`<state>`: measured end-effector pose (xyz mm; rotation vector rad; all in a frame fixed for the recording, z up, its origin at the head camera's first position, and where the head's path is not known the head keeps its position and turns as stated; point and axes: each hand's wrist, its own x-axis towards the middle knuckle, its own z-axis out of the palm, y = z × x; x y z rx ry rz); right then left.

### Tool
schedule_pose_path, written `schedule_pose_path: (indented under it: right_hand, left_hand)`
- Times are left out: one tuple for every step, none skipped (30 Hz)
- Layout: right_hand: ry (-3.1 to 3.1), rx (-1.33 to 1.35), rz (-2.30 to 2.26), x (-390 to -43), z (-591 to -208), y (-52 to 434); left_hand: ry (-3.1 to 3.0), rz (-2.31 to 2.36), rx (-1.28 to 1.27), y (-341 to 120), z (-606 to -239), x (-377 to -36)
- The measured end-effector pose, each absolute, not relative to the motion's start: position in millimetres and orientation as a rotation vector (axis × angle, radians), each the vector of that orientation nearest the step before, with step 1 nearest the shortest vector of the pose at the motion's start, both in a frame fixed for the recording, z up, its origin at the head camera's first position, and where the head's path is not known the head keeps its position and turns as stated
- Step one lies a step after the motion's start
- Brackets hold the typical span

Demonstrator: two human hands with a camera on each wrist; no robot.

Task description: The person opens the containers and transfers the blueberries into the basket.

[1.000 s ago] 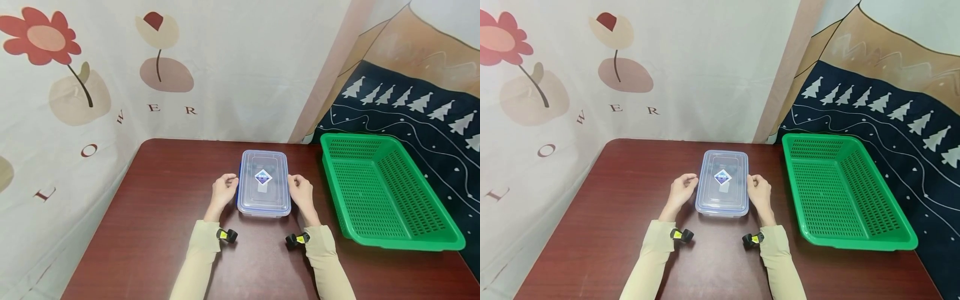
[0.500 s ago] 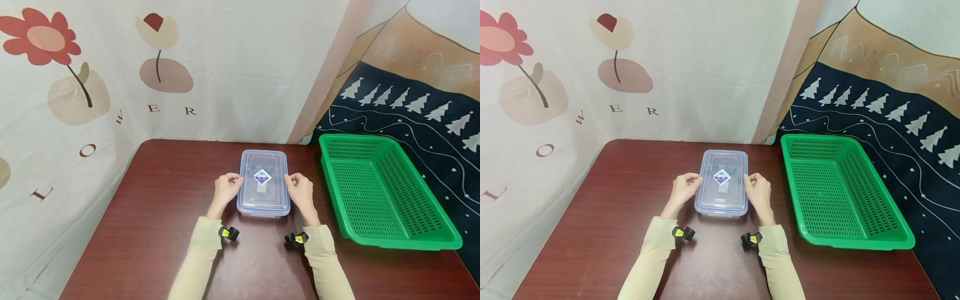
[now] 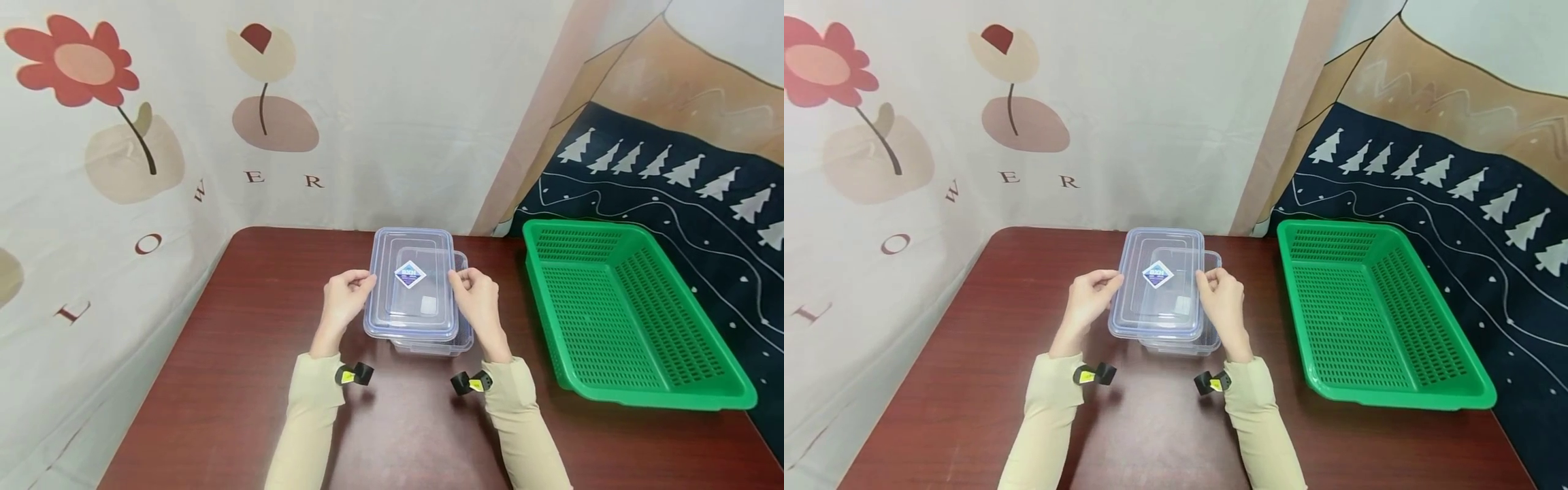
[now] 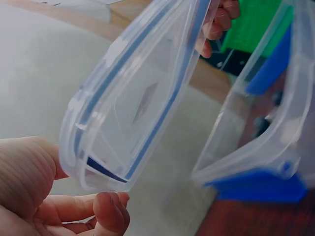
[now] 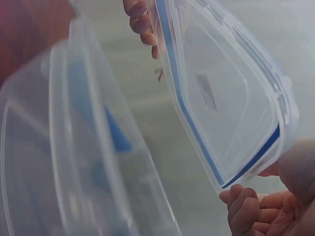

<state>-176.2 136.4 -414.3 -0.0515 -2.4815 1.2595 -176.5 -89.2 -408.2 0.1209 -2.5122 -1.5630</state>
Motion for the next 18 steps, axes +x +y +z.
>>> schedule_pose_path:
  right_hand:
    - [-2.482,-0.032,1.27,-175.9,-411.9,131.3]
    - [-2.482,-0.01,1.279,-175.6,-409.8,125.9]
    - [-2.484,0.017,1.288,-175.2,-408.1,120.4]
    - [-2.487,0.044,1.294,-175.0,-407.4,115.3]
    - [-2.489,0.078,1.3,-174.7,-406.9,110.1]
    - [-2.495,0.107,1.302,-174.3,-407.2,104.5]
    - [-2.503,0.137,1.305,-173.7,-407.8,98.8]
    - [-2.515,0.163,1.305,-173.1,-408.6,92.9]
    - [-2.525,0.192,1.311,-172.1,-409.5,86.9]
    - [-2.54,0.217,1.319,-170.8,-410.3,80.7]
    - [-2.563,0.235,1.326,-169.2,-410.9,74.2]
    - [-2.589,0.253,1.34,-167.4,-411.6,67.7]
    - [-2.615,0.28,1.362,-165.3,-412.0,61.2]
    - [-2.644,0.301,1.384,-163.0,-412.4,54.8]
    - [-2.673,0.325,1.411,-160.7,-413.0,48.6]
    - [-2.709,0.344,1.43,-158.6,-414.0,42.6]
    - [-2.737,0.364,1.44,-156.4,-414.7,36.9]
    - [-2.759,0.388,1.451,-154.6,-416.2,31.6]
  left_hand:
    - [-2.503,-1.563,0.136,-94.3,-405.8,-174.9]
    - [-2.496,-1.552,0.148,-99.8,-404.0,-173.7]
    - [-2.487,-1.548,0.162,-105.5,-402.0,-172.0]
    - [-2.477,-1.546,0.173,-110.9,-400.6,-170.4]
    - [-2.47,-1.543,0.188,-116.5,-399.3,-169.2]
    - [-2.466,-1.545,0.203,-122.4,-398.0,-167.5]
    - [-2.461,-1.549,0.216,-128.7,-397.2,-166.0]
    - [-2.455,-1.562,0.228,-135.1,-396.8,-164.5]
    - [-2.451,-1.575,0.243,-141.7,-395.8,-162.6]
    - [-2.449,-1.586,0.257,-148.7,-396.0,-161.2]
    - [-2.451,-1.6,0.271,-156.1,-396.8,-160.1]
    - [-2.451,-1.616,0.284,-163.3,-397.8,-158.6]
    - [-2.445,-1.635,0.296,-170.5,-399.0,-157.1]
    - [-2.447,-1.648,0.305,-177.7,-400.9,-155.4]
    - [-2.45,-1.652,0.324,-184.6,-402.8,-153.5]
    - [-2.451,-1.66,0.346,-191.2,-405.4,-151.7]
    - [-2.448,-1.67,0.383,-197.4,-407.9,-150.1]
    - [-2.457,-1.669,0.403,-202.8,-410.0,-148.0]
